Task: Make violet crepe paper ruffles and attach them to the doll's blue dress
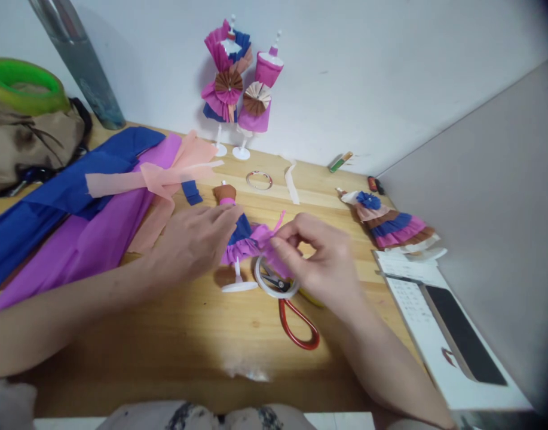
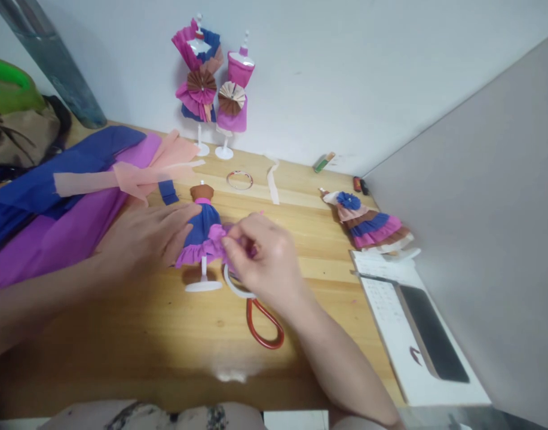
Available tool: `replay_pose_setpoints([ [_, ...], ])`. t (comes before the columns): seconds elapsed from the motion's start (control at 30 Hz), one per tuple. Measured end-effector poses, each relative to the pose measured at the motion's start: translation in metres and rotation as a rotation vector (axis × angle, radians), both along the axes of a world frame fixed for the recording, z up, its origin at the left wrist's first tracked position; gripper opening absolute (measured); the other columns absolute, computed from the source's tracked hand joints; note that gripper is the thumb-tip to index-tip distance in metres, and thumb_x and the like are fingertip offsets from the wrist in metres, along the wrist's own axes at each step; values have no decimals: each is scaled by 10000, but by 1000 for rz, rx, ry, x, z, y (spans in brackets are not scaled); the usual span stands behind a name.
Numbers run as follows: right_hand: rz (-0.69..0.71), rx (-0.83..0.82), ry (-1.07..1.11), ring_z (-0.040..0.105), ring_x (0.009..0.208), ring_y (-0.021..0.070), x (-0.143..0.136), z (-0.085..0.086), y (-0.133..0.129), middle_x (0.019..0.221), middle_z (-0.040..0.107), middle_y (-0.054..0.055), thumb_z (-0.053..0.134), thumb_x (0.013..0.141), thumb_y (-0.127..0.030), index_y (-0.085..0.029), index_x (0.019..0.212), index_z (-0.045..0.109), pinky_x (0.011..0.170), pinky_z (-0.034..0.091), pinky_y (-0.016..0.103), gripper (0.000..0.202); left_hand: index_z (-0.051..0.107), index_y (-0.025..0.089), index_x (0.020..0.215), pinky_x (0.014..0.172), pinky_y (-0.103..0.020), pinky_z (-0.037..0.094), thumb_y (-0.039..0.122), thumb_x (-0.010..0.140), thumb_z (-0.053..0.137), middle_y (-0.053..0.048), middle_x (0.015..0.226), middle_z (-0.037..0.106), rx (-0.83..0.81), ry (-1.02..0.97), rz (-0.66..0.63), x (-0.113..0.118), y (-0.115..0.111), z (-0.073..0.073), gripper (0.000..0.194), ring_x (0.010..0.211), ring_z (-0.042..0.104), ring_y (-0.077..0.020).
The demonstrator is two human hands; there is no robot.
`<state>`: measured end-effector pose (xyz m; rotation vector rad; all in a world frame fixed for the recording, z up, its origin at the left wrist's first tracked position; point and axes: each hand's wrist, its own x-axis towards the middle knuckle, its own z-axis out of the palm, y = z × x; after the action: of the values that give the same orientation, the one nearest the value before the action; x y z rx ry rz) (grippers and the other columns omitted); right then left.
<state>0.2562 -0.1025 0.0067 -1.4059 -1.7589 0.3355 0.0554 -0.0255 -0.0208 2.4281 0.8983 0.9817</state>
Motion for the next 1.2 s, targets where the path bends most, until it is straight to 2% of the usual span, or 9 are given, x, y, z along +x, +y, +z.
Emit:
replay_pose_setpoints([
  [0.1,-13,-246,187,470,471,110,24,13,5,558,566,-5,692,822,-298,-179,680,622,432,349,247,198,642,199,752,727,-349,463,221,860,584,-47,726,646,-14,184,-48,-2,6,0,125,728,602,-227],
  [0.2,64,-494,340,460,453,98,42,15,14,538,566,-10,784,737,-380,-168,648,634,408,336,230,274,619,193,759,775,-385,479,292,808,688,-60,794,631,8,320,-30,1,4,-6,130,805,593,-256],
  [0.33,171,-729,597,518,501,100,51,-2,29,599,612,-13,865,608,-381,-164,690,671,459,408,224,303,618,144,957,817,-499,513,357,761,709,-156,1024,636,118,392,20,12,-8,-17,303,955,592,-348],
  [0.47,205,-907,851,542,477,103,51,-23,42,594,624,-20,859,590,-328,-174,700,667,451,437,229,269,616,139,1004,956,-554,489,172,749,609,-201,1138,607,287,340,22,20,-13,-28,257,1142,549,-393],
  [0.57,184,-979,1003,492,411,84,49,-36,49,549,603,-28,826,623,-285,-168,658,645,387,381,210,218,621,146,999,1057,-554,439,116,734,563,-209,1185,590,388,304,23,21,-13,-34,273,1238,505,-394],
  [0.7,161,-1068,1053,512,418,74,43,-46,53,541,619,-18,838,621,-269,-144,657,648,401,393,189,229,627,122,993,1055,-585,430,134,739,575,-228,1197,583,365,301,18,25,-13,-37,260,1251,493,-414],
  [0.83,173,-1078,1043,531,457,68,39,-49,54,547,609,-32,853,616,-266,-138,653,646,453,415,182,246,637,168,936,1049,-586,429,230,832,582,-193,1171,609,368,300,-7,29,-10,-39,133,1244,506,-395],
  [1.0,175,-1021,946,544,506,56,37,-54,55,581,626,-32,861,603,-239,-124,633,662,502,420,173,232,618,161,824,1033,-536,458,118,813,581,-173,1104,643,426,248,9,26,-4,-44,58,1194,562,-358],
  [1.2,202,-1060,943,539,495,56,33,-50,56,576,624,-29,867,567,-270,-124,639,641,507,403,180,278,568,186,802,983,-516,517,128,846,586,-129,1092,664,495,188,8,19,0,-48,75,1155,596,-327],
])
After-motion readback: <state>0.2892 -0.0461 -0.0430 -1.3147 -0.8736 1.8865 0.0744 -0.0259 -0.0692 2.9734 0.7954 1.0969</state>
